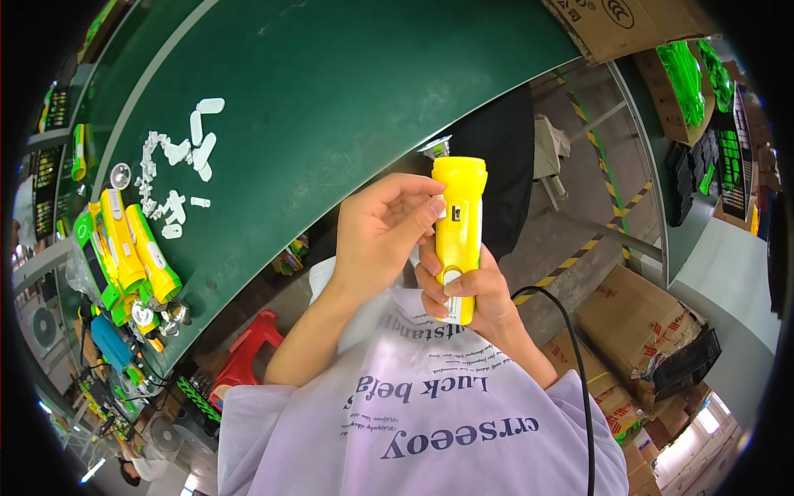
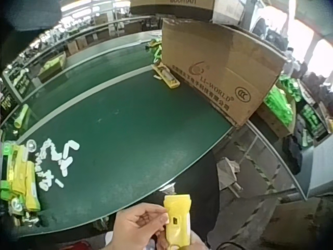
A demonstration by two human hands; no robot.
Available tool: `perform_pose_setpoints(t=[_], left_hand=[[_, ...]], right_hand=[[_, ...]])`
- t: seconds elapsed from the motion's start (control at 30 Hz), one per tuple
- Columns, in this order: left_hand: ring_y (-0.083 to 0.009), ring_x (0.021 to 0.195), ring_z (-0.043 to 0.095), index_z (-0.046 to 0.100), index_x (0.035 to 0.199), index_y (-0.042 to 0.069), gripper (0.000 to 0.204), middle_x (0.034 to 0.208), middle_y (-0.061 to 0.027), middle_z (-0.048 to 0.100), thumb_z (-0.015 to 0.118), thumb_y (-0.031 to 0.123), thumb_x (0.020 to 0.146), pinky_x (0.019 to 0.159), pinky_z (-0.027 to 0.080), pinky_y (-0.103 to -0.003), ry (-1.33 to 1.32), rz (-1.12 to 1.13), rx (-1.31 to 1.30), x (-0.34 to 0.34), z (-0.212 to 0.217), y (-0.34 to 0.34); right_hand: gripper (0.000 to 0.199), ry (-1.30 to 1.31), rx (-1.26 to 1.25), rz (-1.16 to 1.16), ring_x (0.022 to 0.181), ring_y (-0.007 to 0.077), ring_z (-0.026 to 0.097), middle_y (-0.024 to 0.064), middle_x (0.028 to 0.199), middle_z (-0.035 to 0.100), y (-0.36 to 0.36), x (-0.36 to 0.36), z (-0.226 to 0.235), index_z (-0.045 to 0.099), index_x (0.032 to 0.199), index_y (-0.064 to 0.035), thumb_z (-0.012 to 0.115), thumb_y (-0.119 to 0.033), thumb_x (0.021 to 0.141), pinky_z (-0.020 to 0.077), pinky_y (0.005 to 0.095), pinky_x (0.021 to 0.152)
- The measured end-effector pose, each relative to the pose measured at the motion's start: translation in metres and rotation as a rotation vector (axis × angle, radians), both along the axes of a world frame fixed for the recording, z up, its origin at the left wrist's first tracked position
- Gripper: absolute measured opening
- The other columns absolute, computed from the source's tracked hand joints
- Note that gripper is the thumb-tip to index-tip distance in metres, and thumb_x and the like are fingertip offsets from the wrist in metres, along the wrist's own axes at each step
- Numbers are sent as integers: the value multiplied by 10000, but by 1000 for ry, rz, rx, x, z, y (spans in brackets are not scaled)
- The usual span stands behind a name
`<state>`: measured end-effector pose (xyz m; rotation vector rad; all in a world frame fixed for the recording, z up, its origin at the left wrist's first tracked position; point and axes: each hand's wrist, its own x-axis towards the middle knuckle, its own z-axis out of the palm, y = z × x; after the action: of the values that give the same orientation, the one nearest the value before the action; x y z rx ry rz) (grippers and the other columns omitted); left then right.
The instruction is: The person assembles flashlights on a conveyor line by taking flashlight bodies from the belt, inserting switch pieces into them, pressing the housing sections together, switching each flashlight on and off to test it, and sending the assembled flashlights down the conveyor belt.
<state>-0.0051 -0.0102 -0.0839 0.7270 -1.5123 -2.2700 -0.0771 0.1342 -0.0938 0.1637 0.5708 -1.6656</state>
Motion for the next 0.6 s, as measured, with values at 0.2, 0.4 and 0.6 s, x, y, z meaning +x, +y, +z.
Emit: perform_pose_setpoints(t=[0.2,0.4,0.6], left_hand=[[-82,688,630,640,991,-24,99,839,-65,682,653,31,910,622,498,-219,-15,-39,-147,7,-2,-7],[-88,721,613,664,896,-17,61,860,-46,621,680,-37,841,648,475,-213,63,-88,-240,7,-7,-11],[-89,672,595,686,888,-11,86,851,-48,619,704,-43,810,614,462,-215,35,-31,-312,3,-7,-6]], right_hand=[[450,38,20,-5,639,169,536,81,849,513,-5,3,2,464,1080,-20,594,1,650,491,326,494],[450,25,18,14,640,183,558,89,849,518,-6,3,2,464,1074,-21,589,16,644,499,331,496],[450,70,59,31,638,193,562,97,844,527,-4,6,2,461,1062,-12,589,41,634,501,339,504]])
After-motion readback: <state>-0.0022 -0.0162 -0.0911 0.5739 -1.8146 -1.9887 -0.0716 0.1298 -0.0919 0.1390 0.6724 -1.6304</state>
